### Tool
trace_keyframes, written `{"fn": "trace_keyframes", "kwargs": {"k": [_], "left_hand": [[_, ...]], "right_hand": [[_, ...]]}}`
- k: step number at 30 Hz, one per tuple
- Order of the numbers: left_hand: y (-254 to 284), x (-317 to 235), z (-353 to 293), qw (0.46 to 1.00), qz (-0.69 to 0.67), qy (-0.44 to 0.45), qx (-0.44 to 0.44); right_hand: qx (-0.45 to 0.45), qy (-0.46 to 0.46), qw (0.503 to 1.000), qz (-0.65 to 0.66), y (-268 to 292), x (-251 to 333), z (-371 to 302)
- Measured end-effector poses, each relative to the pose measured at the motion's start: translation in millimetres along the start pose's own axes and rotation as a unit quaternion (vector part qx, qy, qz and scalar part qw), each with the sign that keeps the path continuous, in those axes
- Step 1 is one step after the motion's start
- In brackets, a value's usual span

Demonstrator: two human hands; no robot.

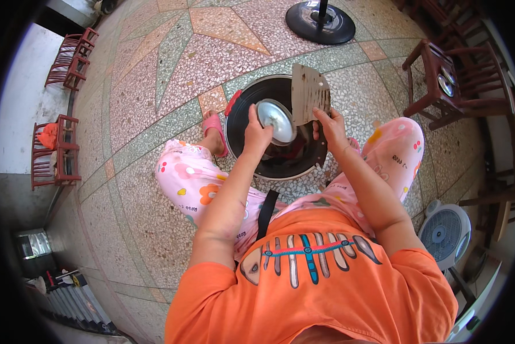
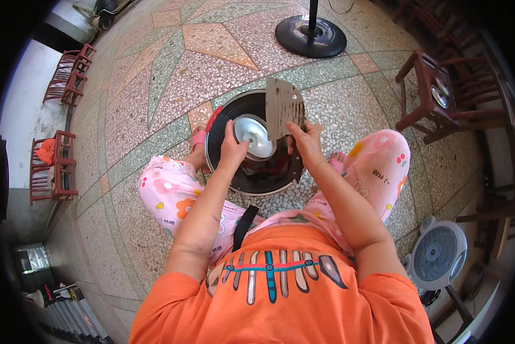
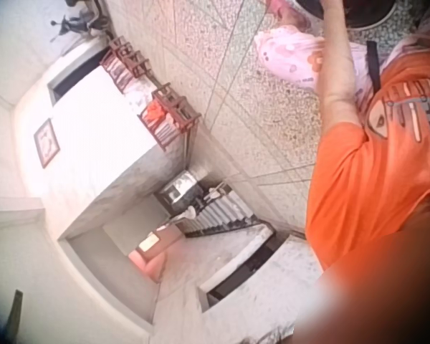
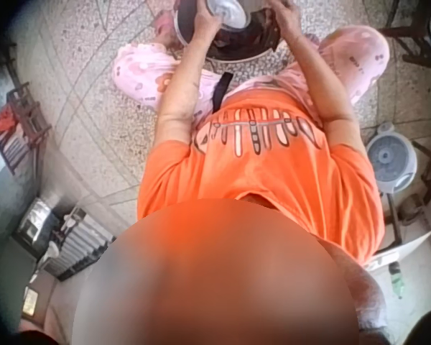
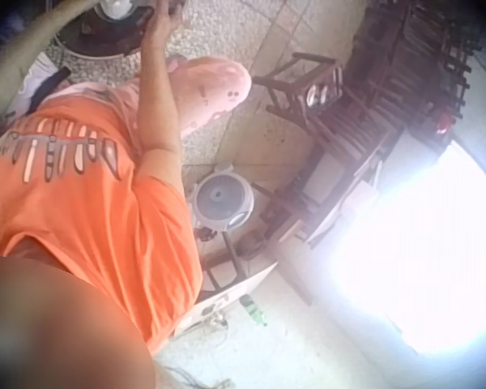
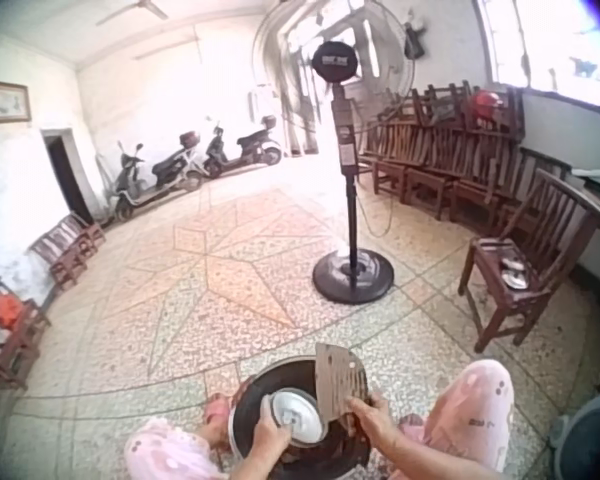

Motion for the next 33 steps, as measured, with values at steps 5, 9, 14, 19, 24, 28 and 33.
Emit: {"fn": "trace_keyframes", "kwargs": {"k": [5, 9, 14, 19, 24, 28, 33], "left_hand": [[6, 1, 5, 0.945, 0.283, -0.132, -0.098], [22, 23, 24, 0.965, 0.139, -0.197, -0.098], [25, 2, 12, 0.970, 0.154, -0.166, -0.088], [14, -18, -9, 0.917, 0.230, -0.318, -0.074], [12, -19, -11, 0.937, 0.185, -0.293, -0.035], [15, -16, -5, 0.953, 0.082, -0.290, 0.024], [6, -19, -16, 0.940, 0.170, -0.296, 0.006]], "right_hand": [[-0.005, -0.077, 0.997, -0.026, 5, -12, 0], [0.000, -0.064, 0.997, 0.033, 4, -9, 0], [-0.015, -0.128, 0.975, 0.179, 29, -7, 15], [-0.035, -0.149, 0.973, 0.171, 33, -11, 18], [-0.030, -0.156, 0.962, 0.220, 39, -20, 25], [-0.051, -0.158, 0.959, 0.230, 43, -35, 31], [-0.042, -0.179, 0.921, 0.344, 20, -50, 17]]}}
Point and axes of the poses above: each hand's wrist, its own z-axis towards the middle knuckle, its own y-axis out of the back of the hand, x = y × z, the point moved 2 cm from there along z, towards the middle knuckle, and after that the axes turned 8 degrees about x, right-handed, at the moved point
